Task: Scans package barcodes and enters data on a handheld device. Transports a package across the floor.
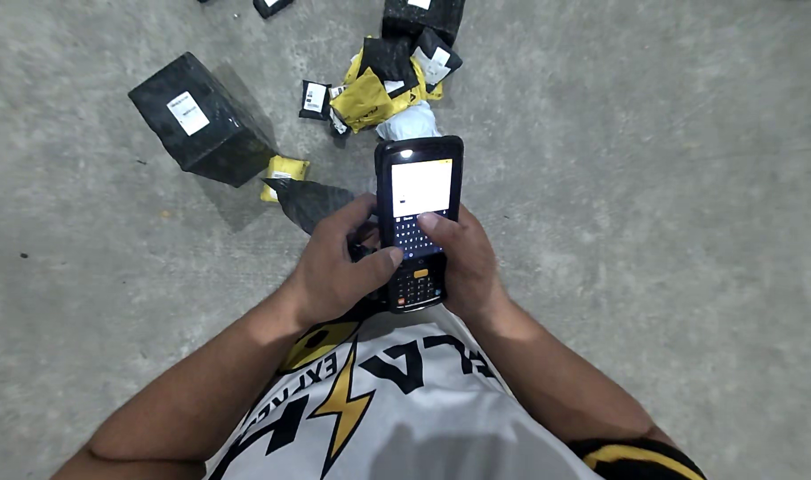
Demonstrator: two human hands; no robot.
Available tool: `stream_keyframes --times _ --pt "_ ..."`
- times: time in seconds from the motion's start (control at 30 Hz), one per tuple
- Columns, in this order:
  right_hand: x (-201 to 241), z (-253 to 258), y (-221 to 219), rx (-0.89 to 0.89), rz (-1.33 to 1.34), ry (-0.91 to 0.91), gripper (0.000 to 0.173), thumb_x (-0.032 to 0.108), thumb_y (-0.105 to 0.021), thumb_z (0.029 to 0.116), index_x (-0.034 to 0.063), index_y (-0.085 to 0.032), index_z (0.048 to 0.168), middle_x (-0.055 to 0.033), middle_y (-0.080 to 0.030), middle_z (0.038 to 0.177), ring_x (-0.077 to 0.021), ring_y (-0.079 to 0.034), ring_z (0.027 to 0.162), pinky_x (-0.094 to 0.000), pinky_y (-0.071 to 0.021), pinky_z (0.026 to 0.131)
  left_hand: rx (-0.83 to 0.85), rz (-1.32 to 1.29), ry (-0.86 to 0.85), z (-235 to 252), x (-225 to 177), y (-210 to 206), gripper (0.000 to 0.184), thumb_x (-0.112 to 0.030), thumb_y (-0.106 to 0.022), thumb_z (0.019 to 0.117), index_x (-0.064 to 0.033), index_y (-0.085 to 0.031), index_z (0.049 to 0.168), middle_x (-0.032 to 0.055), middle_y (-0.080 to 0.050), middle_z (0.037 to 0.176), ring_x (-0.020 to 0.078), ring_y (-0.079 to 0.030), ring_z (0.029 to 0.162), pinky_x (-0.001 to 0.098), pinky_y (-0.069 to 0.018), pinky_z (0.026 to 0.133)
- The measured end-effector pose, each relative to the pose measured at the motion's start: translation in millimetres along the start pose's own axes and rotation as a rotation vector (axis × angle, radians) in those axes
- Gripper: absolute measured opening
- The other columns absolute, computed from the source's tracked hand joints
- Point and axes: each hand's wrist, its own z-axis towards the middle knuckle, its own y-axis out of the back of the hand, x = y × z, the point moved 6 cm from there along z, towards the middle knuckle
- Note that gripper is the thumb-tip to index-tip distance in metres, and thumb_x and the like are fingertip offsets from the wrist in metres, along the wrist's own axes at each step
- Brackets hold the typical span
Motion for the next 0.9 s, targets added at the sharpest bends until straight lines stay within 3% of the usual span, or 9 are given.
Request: stream_keyframes --times 0.27,0.6,0.77,0.83,0.9 --pt "-6 -1 0 0.089 0.071 0.041 0.043 0.042 -0.05 0.0979 0.0172 -0.051 0.133 -0.0046 -0.07 0.104 -0.0136 -0.071 0.09 -0.0357 -0.0615 0.076 0.008 -0.028 -0.007 -1 1 2 0.046 -0.034 -0.066 0.0922 -0.0088 -0.058 0.129 0.0023 -0.072 0.1 0.0112 -0.071 0.085 0.0287 -0.0623 0.071" --pt "-4 -3 1 0.011 0.003 -0.009 0.045 0.042 -0.058 0.0987 0.0146 -0.052 0.133 -0.0084 -0.071 0.102 -0.0167 -0.072 0.086 -0.0357 -0.0627 0.074 0.021 -0.057 -0.017 0 1 -2 0.048 -0.036 -0.067 0.0921 -0.0075 -0.057 0.129 0.0028 -0.072 0.1 0.0111 -0.071 0.086 0.0282 -0.0621 0.072" --pt "-5 -3 3 0.099 0.068 0.044 0.046 0.045 -0.051 0.0983 0.0165 -0.05 0.135 -0.0047 -0.07 0.105 -0.0134 -0.07 0.091 -0.0353 -0.0612 0.077 0.006 -0.047 -0.005 0 2 -2 0.044 -0.033 -0.065 0.0928 -0.0085 -0.059 0.129 0.0021 -0.072 0.103 0.0108 -0.071 0.088 0.0284 -0.0624 0.073" --pt "-5 -3 2 0.156 0.116 0.042 0.045 0.043 -0.049 0.0984 0.0191 -0.047 0.137 -0.0025 -0.069 0.107 -0.0118 -0.07 0.092 -0.0339 -0.061 0.077 -0.005 -0.071 0.014 0 5 1 0.048 -0.044 -0.064 0.0955 -0.0107 -0.06 0.131 0.0013 -0.072 0.103 0.0102 -0.071 0.086 0.0284 -0.0621 0.07" --pt "-6 -2 2 0.186 0.155 0.007 0.045 0.041 -0.048 0.0974 0.021 -0.045 0.138 -0.0032 -0.069 0.108 -0.0137 -0.07 0.092 -0.0351 -0.0615 0.076 -0.019 -0.1 0.027 3 11 7 0.056 -0.061 -0.056 0.0965 -0.013 -0.064 0.125 -0.0002 -0.072 0.097 0.0087 -0.069 0.08 0.0278 -0.0606 0.066"
